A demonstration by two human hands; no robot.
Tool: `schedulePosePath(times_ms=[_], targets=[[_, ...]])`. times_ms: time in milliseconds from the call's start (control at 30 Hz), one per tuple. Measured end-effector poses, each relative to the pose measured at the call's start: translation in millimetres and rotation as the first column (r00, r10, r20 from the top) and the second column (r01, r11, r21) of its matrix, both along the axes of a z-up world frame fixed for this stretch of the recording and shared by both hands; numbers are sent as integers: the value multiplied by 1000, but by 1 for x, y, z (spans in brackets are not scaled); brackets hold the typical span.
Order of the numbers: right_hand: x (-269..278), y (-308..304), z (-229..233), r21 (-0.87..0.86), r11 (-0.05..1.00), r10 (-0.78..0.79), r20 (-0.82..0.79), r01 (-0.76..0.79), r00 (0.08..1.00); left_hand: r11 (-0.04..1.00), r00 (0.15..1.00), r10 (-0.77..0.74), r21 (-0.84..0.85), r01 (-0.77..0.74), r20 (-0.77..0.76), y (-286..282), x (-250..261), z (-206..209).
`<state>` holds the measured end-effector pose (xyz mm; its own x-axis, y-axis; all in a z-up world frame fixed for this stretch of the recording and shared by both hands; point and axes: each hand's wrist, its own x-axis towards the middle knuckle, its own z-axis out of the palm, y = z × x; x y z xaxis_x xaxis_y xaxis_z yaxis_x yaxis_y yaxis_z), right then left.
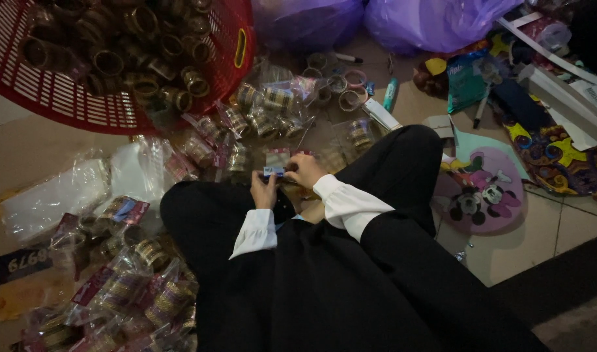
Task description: The person places sets of gold-colored bangles into small plastic bags, seals the bags with adhesive tape, and places them onto a large pile on the floor.
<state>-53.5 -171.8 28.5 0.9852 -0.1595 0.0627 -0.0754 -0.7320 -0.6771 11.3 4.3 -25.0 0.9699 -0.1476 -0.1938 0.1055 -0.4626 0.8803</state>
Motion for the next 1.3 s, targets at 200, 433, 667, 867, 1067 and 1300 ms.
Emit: schedulePosePath(times_ms=[200, 433, 667, 867, 1067, 1300], targets=[[-2, 1, 2, 64, 998, -7, 12, 6, 1000, 982, 997, 20, -184, -32, -69, -1, -4, 2], [-4, 4, 11, 74, 997, 0, 62, -5, 998, 943, 989, 45, -320, -90, -143, -4, -3, -5], [-10, 7, 36, -115, 991, 68, 52, -62, 996, 967, 992, 63, -241, -87, -106, -2, 5, -22], [-6, 10, 33, 143, 989, -40, 99, 26, 994, 968, 993, 61, -237, -84, -102, -4, 2, -16], [3, -2, 10, 581, 801, -274, 135, 148, 952, 929, 985, 63, -350, -117, -164, -10, -3, 1], [25, -36, -102, 771, 492, -331, -265, 405, 906, 833, 973, 41, -531, -159, -227, -4, -10, 26]])
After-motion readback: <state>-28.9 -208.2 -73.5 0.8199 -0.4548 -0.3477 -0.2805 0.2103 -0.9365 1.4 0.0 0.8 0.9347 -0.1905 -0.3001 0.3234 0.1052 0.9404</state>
